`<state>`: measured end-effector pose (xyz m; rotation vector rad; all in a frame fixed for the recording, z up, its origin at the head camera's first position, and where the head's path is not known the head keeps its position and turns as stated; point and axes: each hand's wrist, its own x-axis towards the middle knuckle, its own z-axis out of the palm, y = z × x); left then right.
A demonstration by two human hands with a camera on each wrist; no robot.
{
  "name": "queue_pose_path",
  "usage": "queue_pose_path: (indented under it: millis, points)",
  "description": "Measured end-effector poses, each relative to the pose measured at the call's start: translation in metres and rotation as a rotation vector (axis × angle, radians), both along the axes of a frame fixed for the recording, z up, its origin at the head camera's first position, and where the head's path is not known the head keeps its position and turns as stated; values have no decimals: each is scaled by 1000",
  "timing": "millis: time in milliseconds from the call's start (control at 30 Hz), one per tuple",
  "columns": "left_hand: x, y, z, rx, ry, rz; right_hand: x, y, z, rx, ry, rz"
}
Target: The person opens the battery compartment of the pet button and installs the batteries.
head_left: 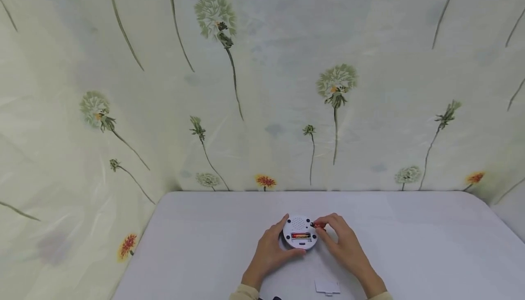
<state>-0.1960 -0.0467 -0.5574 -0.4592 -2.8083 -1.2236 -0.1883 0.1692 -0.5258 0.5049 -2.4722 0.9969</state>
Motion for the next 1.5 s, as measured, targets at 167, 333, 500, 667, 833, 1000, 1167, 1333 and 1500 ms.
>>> queue_pose_path:
  millis: [167,333,500,667,833,1000,1167,1333,1500]
  points:
    - [1,-1,0,7,-6,1,1,-5,1,9,16,20]
    - [0,-2,-1,7,1,-1,1,-7,0,10,34,47]
    - [-1,-1,-3,-7,25,-5,2,-9,0,15,30,52]
    - [-1,-1,-4,-5,34,-8,2,-9,-2,7,52,72]
    - [-2,-1,-4,5,24,-4,1,-11,-3,14,74,132]
    - [-1,0,-3,4,5,2,3,-13,-3,21,64,131]
    - [-1,0,-1,4,3,5,5,-16,-2,16,47,131]
    - [-1,-1,-2,7,8,2,5,-20,-4,26,53,144]
    - [0,-1,-1,15,10,-2,5,-22,-6,20,82,134]
